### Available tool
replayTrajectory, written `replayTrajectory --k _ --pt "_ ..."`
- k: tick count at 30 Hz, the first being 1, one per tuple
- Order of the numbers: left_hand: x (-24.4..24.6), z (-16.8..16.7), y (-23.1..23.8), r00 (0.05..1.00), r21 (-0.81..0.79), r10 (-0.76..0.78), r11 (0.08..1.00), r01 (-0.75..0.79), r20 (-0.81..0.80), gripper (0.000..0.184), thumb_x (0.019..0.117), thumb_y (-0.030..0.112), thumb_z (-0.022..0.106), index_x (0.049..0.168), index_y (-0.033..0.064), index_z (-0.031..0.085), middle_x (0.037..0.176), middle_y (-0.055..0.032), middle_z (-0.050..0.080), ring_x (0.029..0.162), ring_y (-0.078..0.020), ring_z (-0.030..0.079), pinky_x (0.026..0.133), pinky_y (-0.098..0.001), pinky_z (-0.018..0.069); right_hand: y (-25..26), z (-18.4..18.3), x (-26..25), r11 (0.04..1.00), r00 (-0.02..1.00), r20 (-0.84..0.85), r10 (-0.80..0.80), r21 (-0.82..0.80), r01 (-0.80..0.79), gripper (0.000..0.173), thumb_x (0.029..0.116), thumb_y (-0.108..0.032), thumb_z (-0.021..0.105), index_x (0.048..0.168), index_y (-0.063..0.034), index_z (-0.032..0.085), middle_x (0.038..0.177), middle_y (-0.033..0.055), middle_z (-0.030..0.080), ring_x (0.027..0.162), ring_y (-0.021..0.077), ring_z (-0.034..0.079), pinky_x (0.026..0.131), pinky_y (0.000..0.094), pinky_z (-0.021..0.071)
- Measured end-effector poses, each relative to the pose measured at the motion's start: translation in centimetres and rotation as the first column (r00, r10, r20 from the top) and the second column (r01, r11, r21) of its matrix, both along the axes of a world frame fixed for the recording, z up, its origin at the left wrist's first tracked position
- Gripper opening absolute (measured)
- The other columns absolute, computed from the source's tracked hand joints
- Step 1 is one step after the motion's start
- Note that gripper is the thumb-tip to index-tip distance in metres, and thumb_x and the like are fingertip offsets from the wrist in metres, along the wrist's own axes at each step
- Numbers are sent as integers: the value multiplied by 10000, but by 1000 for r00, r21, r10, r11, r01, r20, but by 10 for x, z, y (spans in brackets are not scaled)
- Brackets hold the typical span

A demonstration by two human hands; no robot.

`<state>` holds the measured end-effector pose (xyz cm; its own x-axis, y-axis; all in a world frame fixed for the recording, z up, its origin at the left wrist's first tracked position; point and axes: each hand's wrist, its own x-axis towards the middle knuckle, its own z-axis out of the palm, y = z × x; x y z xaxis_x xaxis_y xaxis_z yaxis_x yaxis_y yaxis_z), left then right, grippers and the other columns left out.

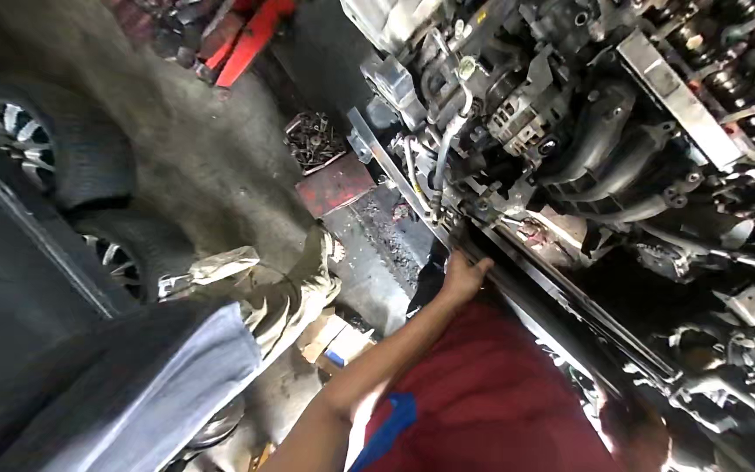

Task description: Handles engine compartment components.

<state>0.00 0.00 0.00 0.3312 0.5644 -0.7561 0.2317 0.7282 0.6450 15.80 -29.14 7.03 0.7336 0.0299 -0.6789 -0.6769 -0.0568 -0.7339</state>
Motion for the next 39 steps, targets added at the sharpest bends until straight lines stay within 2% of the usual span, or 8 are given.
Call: replayTrajectory --k 3,5,11,16,19,25,32,39 --pt "1 0 -2 999 -6 29 1000 -29 21 387 958 50 679 1297 -52 523 1010 -179 704 857 -227 735 790 -414 639 5 5 -1 1000 1000 -5 -26 -10 26 329 1105 -196 230 1186 -95 533 1001 -24 680 948 75 681 855 313 600" --pt "1 1 -3 998 13 41 999 -42 39 320 962 44 671 1243 -54 556 970 -165 713 816 -223 740 753 -411 650 -3 3 0 999 1000 18 -22 32 21 361 1105 -211 208 1160 -93 544 985 -9 698 949 97 695 868 345 609" --pt "3 0 -4 997 77 62 995 -65 46 330 947 34 673 1251 -20 557 968 -132 712 831 -190 718 781 -384 620 3 5 5 998 998 9 -59 -11 59 362 1098 -245 198 1100 -141 545 908 -37 685 859 72 689 781 309 609" --pt "7 0 -3 998 72 57 996 -55 -27 274 951 73 687 1189 -22 590 928 -126 713 806 -181 712 765 -378 609 5 -6 12 994 995 -8 -101 43 102 349 1097 -244 222 1094 -126 551 913 -18 683 868 101 692 810 348 609" --pt "6 0 -3 998 74 51 996 -49 -29 309 958 69 681 1233 -22 572 977 -139 711 850 -193 713 802 -388 607 4 -8 11 992 993 -13 -120 37 120 357 1102 -284 205 1098 -139 531 908 -19 670 868 105 687 807 361 609" --pt "4 1 0 997 96 78 992 -79 12 245 960 83 659 1184 1 603 923 -107 708 799 -177 698 742 -378 604 2 0 11 1000 1000 31 4 27 -5 369 1082 -233 206 1123 -116 554 934 -23 687 888 96 687 824 349 605" --pt "6 8 5 996 78 91 993 -89 -17 203 978 93 648 1153 -1 605 904 -98 696 767 -161 681 700 -346 593 22 14 18 994 993 -37 -113 -14 113 308 1080 -214 243 999 -138 530 811 -17 649 764 102 673 715 338 609" --pt "3 12 8 996 94 78 993 -73 -41 235 979 94 651 1188 3 591 930 -108 697 776 -171 684 701 -355 592 17 24 7 998 998 -12 -63 3 64 330 1086 -215 213 1083 -131 533 879 -23 679 843 92 692 776 327 611"
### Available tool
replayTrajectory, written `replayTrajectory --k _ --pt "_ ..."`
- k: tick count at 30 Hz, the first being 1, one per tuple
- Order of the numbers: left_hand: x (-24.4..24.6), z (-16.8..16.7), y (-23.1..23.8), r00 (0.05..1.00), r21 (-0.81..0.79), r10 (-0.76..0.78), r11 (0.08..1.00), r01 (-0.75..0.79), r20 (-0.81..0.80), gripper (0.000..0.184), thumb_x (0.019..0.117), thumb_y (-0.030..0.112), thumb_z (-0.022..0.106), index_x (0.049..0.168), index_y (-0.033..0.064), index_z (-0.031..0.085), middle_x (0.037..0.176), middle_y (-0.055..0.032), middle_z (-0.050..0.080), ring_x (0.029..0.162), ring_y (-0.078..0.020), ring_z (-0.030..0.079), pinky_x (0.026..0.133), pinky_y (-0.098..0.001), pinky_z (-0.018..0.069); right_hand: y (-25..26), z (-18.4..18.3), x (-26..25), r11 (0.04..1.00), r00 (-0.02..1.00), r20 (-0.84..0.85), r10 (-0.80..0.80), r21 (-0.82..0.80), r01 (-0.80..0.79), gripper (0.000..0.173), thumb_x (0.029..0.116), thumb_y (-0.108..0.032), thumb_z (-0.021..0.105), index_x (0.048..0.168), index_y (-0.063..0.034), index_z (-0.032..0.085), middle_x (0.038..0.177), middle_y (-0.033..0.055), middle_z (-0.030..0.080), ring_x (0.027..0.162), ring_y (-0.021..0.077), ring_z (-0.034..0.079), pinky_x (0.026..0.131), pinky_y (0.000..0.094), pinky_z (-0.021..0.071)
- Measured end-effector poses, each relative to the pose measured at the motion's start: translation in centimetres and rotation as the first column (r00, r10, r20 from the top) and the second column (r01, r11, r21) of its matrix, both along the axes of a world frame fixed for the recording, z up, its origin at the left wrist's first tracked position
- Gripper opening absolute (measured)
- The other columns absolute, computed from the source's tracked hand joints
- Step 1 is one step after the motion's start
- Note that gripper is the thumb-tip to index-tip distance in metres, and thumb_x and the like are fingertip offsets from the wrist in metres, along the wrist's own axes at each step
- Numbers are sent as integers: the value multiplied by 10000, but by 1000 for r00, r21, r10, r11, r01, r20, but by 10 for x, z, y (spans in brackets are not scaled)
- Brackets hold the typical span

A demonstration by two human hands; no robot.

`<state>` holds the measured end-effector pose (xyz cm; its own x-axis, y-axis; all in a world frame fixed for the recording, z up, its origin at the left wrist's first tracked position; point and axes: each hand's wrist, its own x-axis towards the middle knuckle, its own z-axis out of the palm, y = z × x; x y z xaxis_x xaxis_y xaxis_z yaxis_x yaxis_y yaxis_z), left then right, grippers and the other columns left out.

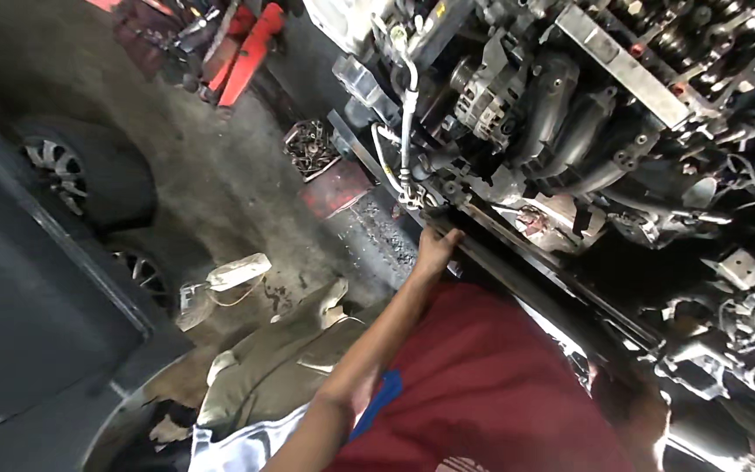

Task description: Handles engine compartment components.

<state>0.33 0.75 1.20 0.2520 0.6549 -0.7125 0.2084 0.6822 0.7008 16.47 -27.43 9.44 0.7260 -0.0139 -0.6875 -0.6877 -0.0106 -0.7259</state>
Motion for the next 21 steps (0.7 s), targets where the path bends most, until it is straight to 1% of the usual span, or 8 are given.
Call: replayTrajectory --k 4,7,9,11,15,18,20,21 --pt "-5 -2 -2 1000 10 -22 1000 22 7 251 978 142 651 1195 29 597 929 -98 705 767 -172 689 691 -361 597 -3 -2 -4 998 1000 -20 18 -58 -19 308 1075 -215 247 1069 -132 544 849 -30 683 781 82 690 695 294 605" --pt "-11 -8 -1 1000 13 -6 1000 6 20 289 961 163 658 1218 51 587 936 -97 705 755 -179 690 665 -367 596 1 -6 -10 1000 999 -40 6 -18 -7 272 1074 -178 281 1121 -104 539 911 3 685 819 107 697 715 310 615" --pt "-13 -8 2 1000 10 -3 1000 3 17 306 961 166 658 1238 59 585 952 -91 702 772 -177 689 684 -373 595 5 -7 -15 1000 998 -55 -27 -9 26 251 1063 -166 294 1135 -100 525 946 18 672 862 125 689 748 341 609" --pt "-14 -9 4 1000 9 -12 1000 12 17 314 965 162 661 1247 53 575 968 -96 701 789 -182 690 707 -382 598 7 -7 -17 999 998 -60 -32 -20 31 247 1075 -182 305 1133 -99 530 936 16 663 854 116 683 738 329 607" --pt "-15 -12 5 998 32 -66 997 66 9 360 969 197 657 1286 48 575 1040 -118 703 866 -209 695 773 -422 597 -2 -15 -10 1000 998 -60 1 11 0 320 1083 -237 247 1107 -123 545 865 -14 678 773 87 682 686 298 603" --pt "-13 -14 3 997 29 -73 997 72 22 343 970 210 666 1266 57 587 1008 -112 710 826 -204 698 737 -406 598 -1 -15 -6 1000 999 -36 -3 8 3 374 1096 -269 195 1078 -127 541 851 -25 668 775 77 676 700 290 598" --pt "-10 -15 2 996 37 -87 996 86 24 314 972 210 670 1235 53 600 966 -99 707 784 -186 687 711 -383 593 -1 -18 -1 1000 999 -31 -15 20 15 393 1095 -260 194 1038 -122 558 820 -22 686 746 78 688 671 282 606" --pt "-9 -15 1 995 38 -99 994 98 21 313 976 217 669 1232 50 600 955 -100 704 771 -183 683 698 -377 590 -4 -21 3 999 999 -41 -20 47 22 393 1096 -264 192 1051 -122 554 838 -15 684 765 88 689 691 295 608"
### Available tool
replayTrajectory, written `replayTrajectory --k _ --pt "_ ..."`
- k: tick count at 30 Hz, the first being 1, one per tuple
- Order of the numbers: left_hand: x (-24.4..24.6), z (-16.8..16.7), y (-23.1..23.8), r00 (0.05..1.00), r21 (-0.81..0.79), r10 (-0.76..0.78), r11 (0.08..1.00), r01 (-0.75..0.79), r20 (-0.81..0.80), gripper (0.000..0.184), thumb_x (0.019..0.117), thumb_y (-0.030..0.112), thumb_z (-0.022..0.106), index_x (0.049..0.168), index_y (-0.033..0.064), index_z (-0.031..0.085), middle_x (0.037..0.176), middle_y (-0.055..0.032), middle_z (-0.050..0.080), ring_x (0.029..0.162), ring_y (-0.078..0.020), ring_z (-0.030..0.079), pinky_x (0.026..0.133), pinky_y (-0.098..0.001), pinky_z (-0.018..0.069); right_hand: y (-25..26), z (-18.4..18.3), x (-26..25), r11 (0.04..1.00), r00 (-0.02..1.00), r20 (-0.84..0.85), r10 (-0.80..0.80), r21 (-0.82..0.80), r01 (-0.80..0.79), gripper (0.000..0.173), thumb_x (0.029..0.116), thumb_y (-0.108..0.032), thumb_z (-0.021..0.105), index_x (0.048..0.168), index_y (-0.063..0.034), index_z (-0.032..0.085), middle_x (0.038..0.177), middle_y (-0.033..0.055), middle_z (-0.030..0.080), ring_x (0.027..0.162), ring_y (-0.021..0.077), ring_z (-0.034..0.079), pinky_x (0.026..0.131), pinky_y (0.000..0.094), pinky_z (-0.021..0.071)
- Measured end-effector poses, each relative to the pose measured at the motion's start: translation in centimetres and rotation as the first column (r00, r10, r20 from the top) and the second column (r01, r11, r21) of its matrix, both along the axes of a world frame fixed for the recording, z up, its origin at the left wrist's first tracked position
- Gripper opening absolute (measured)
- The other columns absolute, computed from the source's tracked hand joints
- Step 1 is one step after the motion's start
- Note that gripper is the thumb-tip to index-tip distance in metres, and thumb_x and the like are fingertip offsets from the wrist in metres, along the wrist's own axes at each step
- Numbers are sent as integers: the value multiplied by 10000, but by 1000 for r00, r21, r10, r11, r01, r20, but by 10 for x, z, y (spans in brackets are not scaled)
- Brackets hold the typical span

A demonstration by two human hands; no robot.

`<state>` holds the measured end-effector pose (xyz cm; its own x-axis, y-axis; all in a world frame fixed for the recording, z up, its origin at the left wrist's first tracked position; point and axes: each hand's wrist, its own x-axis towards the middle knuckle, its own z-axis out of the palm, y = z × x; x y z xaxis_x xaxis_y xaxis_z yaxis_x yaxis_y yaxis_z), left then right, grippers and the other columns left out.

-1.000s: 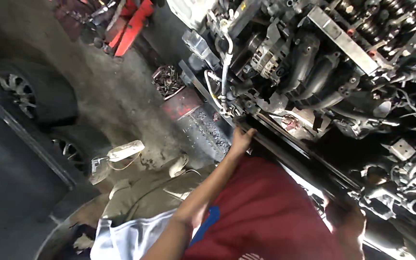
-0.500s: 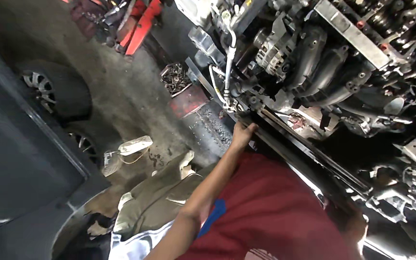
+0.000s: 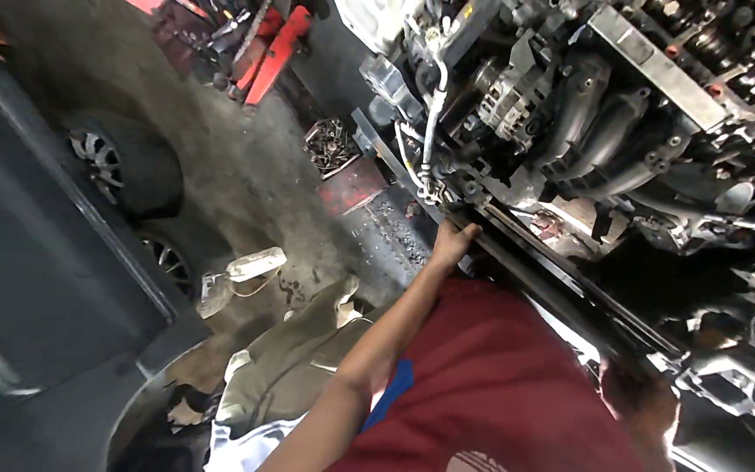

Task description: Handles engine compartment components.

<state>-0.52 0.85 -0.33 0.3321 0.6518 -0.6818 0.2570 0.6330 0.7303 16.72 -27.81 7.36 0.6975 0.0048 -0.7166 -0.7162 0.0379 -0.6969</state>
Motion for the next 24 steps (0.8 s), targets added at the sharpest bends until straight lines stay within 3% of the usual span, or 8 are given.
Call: replayTrajectory --k 4,7,10,12,14,19,22,24 --pt "1 10 1 997 -43 -64 997 62 -36 370 1006 259 660 1298 49 573 1013 -117 710 818 -195 699 741 -390 606 2 -9 8 1000 1000 -23 -17 17 18 363 1099 -259 208 1085 -107 537 879 9 670 817 122 684 755 359 610" --pt "6 15 -1 996 -17 -80 997 80 -44 325 1009 216 662 1243 -4 613 963 -117 727 802 -194 712 750 -396 618 3 -6 9 987 999 8 50 -155 -48 316 1117 -194 266 1263 -37 497 997 48 623 856 126 651 740 344 593" --pt "12 4 -5 1000 16 -18 1000 18 -5 267 1017 119 619 1202 -68 570 881 -117 721 732 -204 725 683 -395 642 1 -13 13 990 996 -12 -86 -114 84 284 1110 -178 292 1242 -24 491 965 89 632 797 172 664 670 369 596" --pt "15 1 -8 1000 13 -5 1000 6 -23 318 1031 116 593 1279 -62 501 911 -120 711 735 -207 724 667 -404 644 -1 -23 16 972 972 -61 -225 -75 221 277 1095 -173 351 1236 6 509 970 144 658 785 236 690 643 419 609" --pt "16 1 -11 999 -2 -40 999 40 -31 394 1056 161 566 1373 -38 442 970 -135 709 768 -233 733 681 -437 647 -4 -32 20 947 943 -98 -319 -63 314 302 1091 -167 405 1307 29 486 1015 199 658 779 285 701 619 454 616" --pt "13 3 -13 968 26 -233 971 236 -99 464 1084 339 515 1367 -27 482 1025 -153 730 857 -273 749 726 -478 643 -11 -35 28 920 911 -135 -390 -31 390 319 1073 -133 494 1338 44 490 977 247 675 708 314 707 578 450 616" --pt "22 26 -18 871 54 -371 912 408 -322 511 1098 410 458 1408 5 476 1051 -152 723 805 -236 746 671 -427 641 -19 -43 29 919 911 -142 -388 13 394 334 1052 -114 542 1341 40 482 974 249 673 697 322 714 575 460 628" --pt "30 42 -19 670 34 -475 802 597 -571 573 1106 469 385 1402 -8 501 1050 -174 723 792 -225 732 693 -414 619 -23 -48 30 919 910 -147 -388 14 394 375 1029 -111 588 1354 35 471 987 243 672 702 311 718 578 455 631"
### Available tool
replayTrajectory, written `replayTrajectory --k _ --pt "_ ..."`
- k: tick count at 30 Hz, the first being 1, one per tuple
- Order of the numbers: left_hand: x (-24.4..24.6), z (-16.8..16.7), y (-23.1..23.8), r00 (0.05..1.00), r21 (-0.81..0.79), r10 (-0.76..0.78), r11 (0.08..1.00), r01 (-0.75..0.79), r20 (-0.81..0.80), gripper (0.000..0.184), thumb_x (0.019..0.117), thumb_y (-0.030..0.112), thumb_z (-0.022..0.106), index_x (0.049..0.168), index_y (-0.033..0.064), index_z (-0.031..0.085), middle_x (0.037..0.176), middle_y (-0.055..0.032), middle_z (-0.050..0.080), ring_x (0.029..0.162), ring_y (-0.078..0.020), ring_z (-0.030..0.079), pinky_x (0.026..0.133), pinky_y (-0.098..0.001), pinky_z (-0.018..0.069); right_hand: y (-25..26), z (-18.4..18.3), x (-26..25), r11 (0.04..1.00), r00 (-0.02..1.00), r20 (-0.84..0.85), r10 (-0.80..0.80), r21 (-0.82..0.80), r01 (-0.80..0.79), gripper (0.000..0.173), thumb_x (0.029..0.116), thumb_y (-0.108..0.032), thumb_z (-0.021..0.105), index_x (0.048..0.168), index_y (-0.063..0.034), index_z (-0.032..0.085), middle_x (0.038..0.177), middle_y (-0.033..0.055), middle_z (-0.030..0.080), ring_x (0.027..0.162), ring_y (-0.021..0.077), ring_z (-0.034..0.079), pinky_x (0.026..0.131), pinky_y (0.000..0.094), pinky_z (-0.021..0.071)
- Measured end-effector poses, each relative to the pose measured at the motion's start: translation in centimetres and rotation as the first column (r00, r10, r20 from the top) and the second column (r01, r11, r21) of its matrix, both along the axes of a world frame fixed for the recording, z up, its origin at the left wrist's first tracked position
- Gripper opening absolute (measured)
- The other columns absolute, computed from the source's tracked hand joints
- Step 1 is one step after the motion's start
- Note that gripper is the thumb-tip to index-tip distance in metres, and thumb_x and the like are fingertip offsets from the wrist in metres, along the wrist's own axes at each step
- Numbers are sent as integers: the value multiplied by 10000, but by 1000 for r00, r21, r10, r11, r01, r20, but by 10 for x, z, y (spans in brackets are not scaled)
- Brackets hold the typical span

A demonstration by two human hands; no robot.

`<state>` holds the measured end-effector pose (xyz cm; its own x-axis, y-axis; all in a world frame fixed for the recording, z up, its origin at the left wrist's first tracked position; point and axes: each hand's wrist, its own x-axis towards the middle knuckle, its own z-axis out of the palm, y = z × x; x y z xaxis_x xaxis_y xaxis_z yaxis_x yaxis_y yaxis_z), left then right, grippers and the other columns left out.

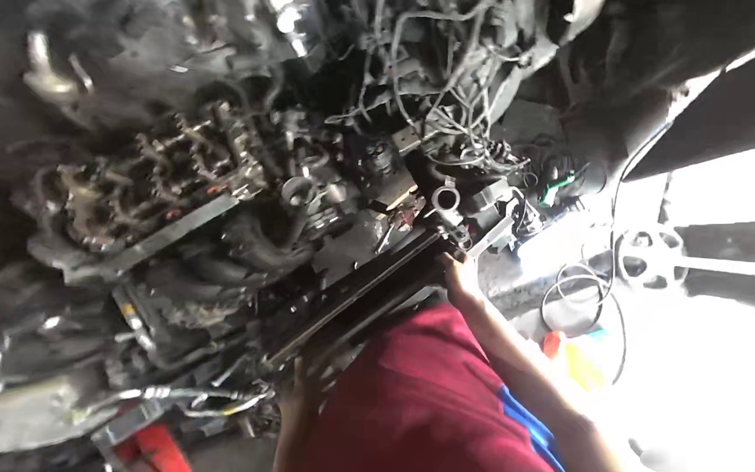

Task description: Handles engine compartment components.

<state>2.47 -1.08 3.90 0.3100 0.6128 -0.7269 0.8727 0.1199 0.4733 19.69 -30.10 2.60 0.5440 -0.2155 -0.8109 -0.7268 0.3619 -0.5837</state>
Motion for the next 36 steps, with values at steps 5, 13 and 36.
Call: replayTrajectory --k 5,13,36 --pt "-51 -28 91 588 244 -800 551 798 -120 596 1040 577 476 1086 41 733 798 -128 740 658 -227 709 600 -445 619 -9 -17 -7 996 996 35 88 -32 -87 581 984 -137 652 1478 22 390 1215 239 633 990 290 704 821 460 621" --pt "118 117 -39 306 430 -916 175 886 -259 408 990 234 664 1177 -127 643 1057 -280 711 970 -316 720 925 -477 571 -27 -12 -8 976 976 9 217 8 -217 832 944 -199 701 1573 59 221 1294 251 627 1188 297 644 1046 447 506" --pt "190 9 -140 -35 219 -966 -93 971 -255 819 924 462 668 1443 -137 460 1217 -339 660 1151 -452 657 1042 -562 479 -40 -21 0 932 931 -47 362 57 -359 893 943 -260 726 1572 50 173 1082 248 677 1013 363 694 884 542 566"
